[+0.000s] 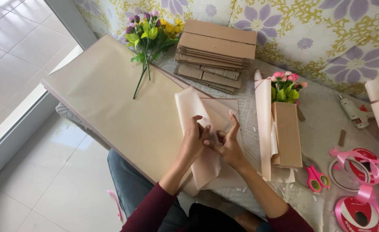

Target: The person wraps a small bouquet of artificial pink flowers in a cardboard sleeve and then in a sheet of light pink wrapping paper. They use scissors to cut clear tape and apply it to secure the paper around the bouquet.

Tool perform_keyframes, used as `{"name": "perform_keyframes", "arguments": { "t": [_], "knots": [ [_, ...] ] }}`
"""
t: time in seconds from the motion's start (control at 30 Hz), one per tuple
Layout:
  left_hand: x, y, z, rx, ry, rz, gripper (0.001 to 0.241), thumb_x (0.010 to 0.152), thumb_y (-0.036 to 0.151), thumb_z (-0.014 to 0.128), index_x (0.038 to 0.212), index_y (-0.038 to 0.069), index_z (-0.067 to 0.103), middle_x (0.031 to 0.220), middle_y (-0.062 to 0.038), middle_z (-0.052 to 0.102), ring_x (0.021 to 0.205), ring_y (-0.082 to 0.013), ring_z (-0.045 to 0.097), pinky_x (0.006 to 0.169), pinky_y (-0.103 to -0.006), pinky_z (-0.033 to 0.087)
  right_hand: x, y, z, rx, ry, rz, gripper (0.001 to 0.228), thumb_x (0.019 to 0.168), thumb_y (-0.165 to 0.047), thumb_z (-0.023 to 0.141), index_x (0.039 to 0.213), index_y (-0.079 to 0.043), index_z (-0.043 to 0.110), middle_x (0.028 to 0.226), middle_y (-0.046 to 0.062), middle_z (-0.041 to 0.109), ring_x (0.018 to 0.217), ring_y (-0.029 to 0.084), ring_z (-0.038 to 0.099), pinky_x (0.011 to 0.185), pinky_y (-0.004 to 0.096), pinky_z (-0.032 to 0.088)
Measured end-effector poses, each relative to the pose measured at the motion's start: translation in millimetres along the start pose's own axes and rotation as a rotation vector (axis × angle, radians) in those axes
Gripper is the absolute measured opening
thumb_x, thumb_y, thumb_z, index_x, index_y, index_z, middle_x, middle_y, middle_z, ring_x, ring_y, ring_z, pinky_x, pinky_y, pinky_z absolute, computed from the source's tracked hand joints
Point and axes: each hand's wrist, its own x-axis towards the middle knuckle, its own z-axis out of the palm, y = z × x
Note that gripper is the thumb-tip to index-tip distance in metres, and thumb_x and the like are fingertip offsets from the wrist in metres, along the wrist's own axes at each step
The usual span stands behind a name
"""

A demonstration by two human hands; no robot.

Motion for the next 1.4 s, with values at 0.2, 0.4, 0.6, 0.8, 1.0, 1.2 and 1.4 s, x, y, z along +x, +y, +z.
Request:
{"name": "perform_keyframes", "arguments": {
  "t": [0.2, 0.4, 0.6, 0.8, 1.0, 1.2, 1.4],
  "knots": [
    [-12, -10, -41, 0.540, 0.109, 0.245, 0.031, 0.094, 0.019, 0.067, 0.124, 0.027, 0.063, 0.120, 0.002, 0.059, 0.120, -0.0261, 0.055, 0.090, -0.0393, 0.048, -11, -50, 9, -0.360, 0.198, 0.049, 0.114, 0.080, 0.004, 0.076, 0.157, -0.029, -0.001, 0.118, 0.027, 0.069, 0.108, 0.045, 0.071, 0.092, 0.050, 0.060],
    [-12, -5, -32, 0.674, -0.184, 0.187, 0.063, 0.094, 0.030, 0.070, 0.149, 0.010, 0.045, 0.167, -0.021, 0.025, 0.153, -0.0511, 0.012, 0.117, -0.0653, 0.025, -17, -46, 2, -0.703, 0.210, -0.126, 0.124, 0.069, 0.006, 0.084, 0.158, -0.013, 0.000, 0.119, 0.019, 0.067, 0.110, 0.037, 0.069, 0.088, 0.049, 0.063],
    [5, -21, -22, 0.849, -0.276, 0.198, 0.069, 0.093, 0.041, 0.067, 0.149, 0.008, 0.041, 0.168, -0.015, 0.024, 0.157, -0.0410, 0.010, 0.122, -0.0615, 0.022, -12, -46, -15, -0.790, 0.092, -0.167, 0.130, 0.066, -0.004, 0.091, 0.159, -0.008, 0.000, 0.131, 0.022, 0.063, 0.121, 0.042, 0.062, 0.098, 0.051, 0.059],
    [7, -17, -17, 0.937, -0.299, 0.200, 0.070, 0.089, 0.038, 0.067, 0.145, 0.004, 0.045, 0.168, -0.018, 0.022, 0.158, -0.0382, 0.007, 0.121, -0.0667, 0.010, -12, -43, -16, -0.820, 0.049, -0.162, 0.128, 0.068, -0.008, 0.092, 0.160, -0.007, 0.004, 0.133, 0.020, 0.062, 0.123, 0.041, 0.062, 0.096, 0.049, 0.060],
    [2, -13, -30, 1.015, -0.360, 0.158, 0.072, 0.083, 0.029, 0.070, 0.147, 0.005, 0.047, 0.170, -0.019, 0.015, 0.157, -0.0436, 0.006, 0.120, -0.0664, 0.021, -26, -58, 0, -0.673, -0.037, -0.066, 0.128, 0.069, -0.001, 0.090, 0.159, -0.011, -0.001, 0.139, 0.024, 0.058, 0.125, 0.044, 0.060, 0.098, 0.048, 0.061],
    [1, -11, -48, 1.068, -0.356, 0.184, 0.063, 0.083, 0.019, 0.074, 0.143, 0.010, 0.055, 0.168, -0.019, 0.019, 0.155, -0.0473, 0.012, 0.116, -0.0631, 0.033, -30, -54, 9, -0.664, -0.094, -0.053, 0.124, 0.071, -0.003, 0.088, 0.158, -0.018, 0.001, 0.144, 0.014, 0.058, 0.120, 0.038, 0.065, 0.095, 0.045, 0.063],
    [-15, -5, -39, 1.158, -0.261, 0.327, 0.061, 0.078, 0.000, 0.072, 0.137, 0.001, 0.060, 0.164, -0.014, 0.033, 0.155, -0.0391, 0.021, 0.117, -0.0642, 0.028, -31, -55, 9, -0.645, -0.100, -0.087, 0.120, 0.072, -0.004, 0.087, 0.158, -0.014, 0.004, 0.142, 0.019, 0.057, 0.117, 0.041, 0.065, 0.092, 0.045, 0.064]
  ]
}}
